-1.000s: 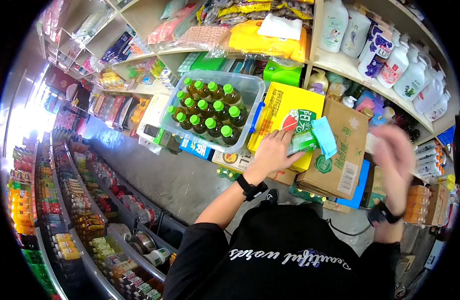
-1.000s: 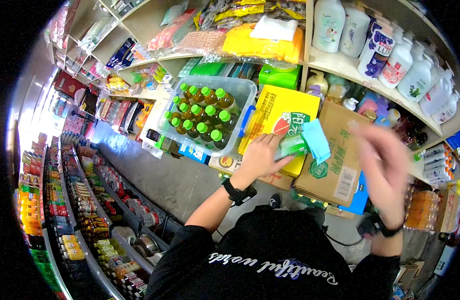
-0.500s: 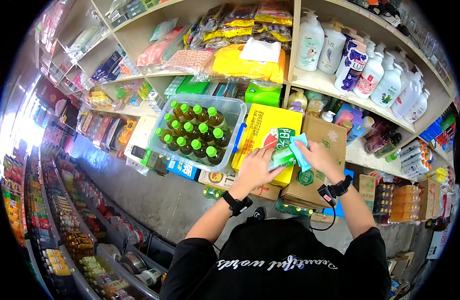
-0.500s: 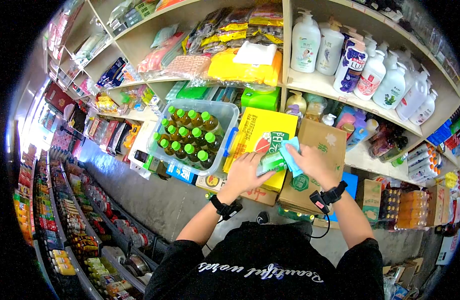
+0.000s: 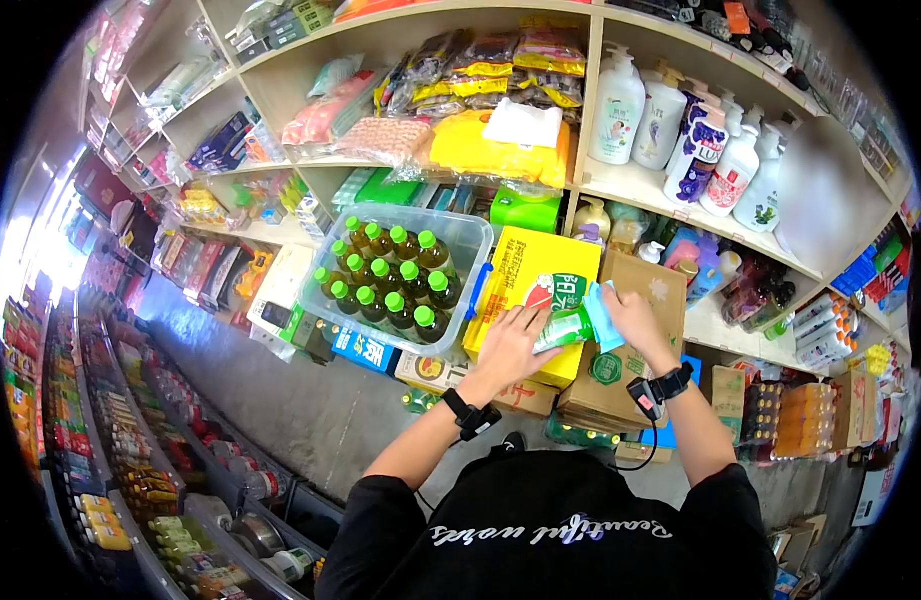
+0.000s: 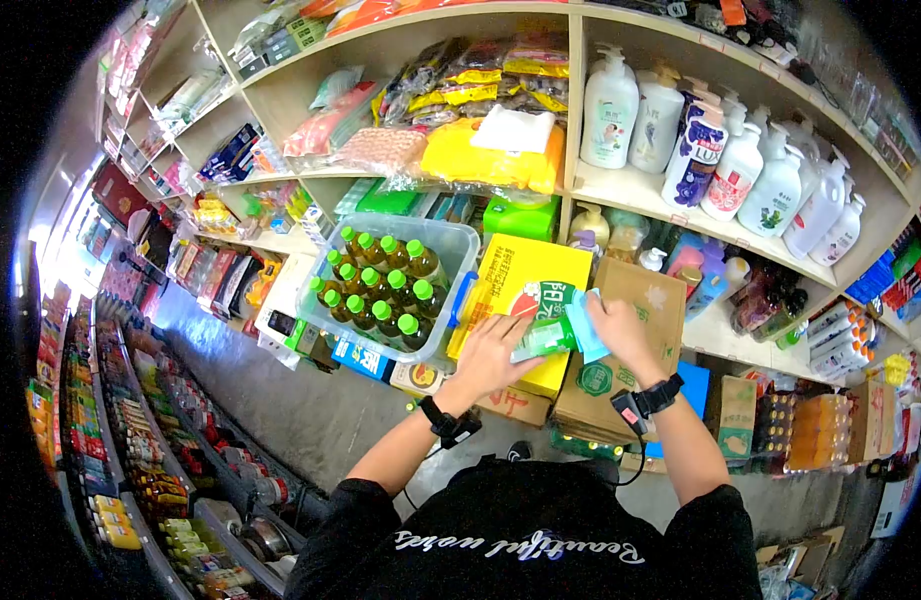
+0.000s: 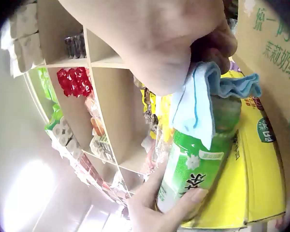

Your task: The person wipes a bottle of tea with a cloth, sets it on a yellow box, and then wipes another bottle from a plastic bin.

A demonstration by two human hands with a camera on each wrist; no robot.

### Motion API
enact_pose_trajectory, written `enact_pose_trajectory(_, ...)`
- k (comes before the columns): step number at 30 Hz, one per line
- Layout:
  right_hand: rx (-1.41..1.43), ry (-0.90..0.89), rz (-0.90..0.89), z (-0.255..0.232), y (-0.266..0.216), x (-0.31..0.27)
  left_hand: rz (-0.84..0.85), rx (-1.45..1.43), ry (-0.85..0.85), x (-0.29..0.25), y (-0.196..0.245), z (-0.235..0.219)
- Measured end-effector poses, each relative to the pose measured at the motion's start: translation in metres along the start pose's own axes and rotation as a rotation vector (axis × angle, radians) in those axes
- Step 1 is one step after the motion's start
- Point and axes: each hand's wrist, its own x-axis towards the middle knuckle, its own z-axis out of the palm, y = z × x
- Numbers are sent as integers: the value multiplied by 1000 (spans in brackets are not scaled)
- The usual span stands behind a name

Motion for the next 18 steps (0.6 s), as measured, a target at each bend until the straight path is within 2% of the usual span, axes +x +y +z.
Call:
enact_pose_trajectory(3, 40, 81, -135, -1, -20, -16, 7, -44, -4, 6, -6, -9)
enact_pose_trajectory(6, -97, 193, -234, 11, -11, -21, -18, -147, -24, 17, -13, -15)
enact_pose_trajectory(11, -99, 69, -162, 19, 1, -20, -238, -389, -64, 25, -22, -8)
enact_pose_trajectory(15, 71, 49, -129, 18, -12, -27, -381, -279, -29, 26, -15, 3)
enact_pose_trajectory(16, 54, 54, -92, 18, -13, -26, -351, -233, 0, 27, -14, 4)
enact_pose_trajectory(18, 18, 60, -19, 17, -12, -23, -405, -241, -79, 30, -11, 0)
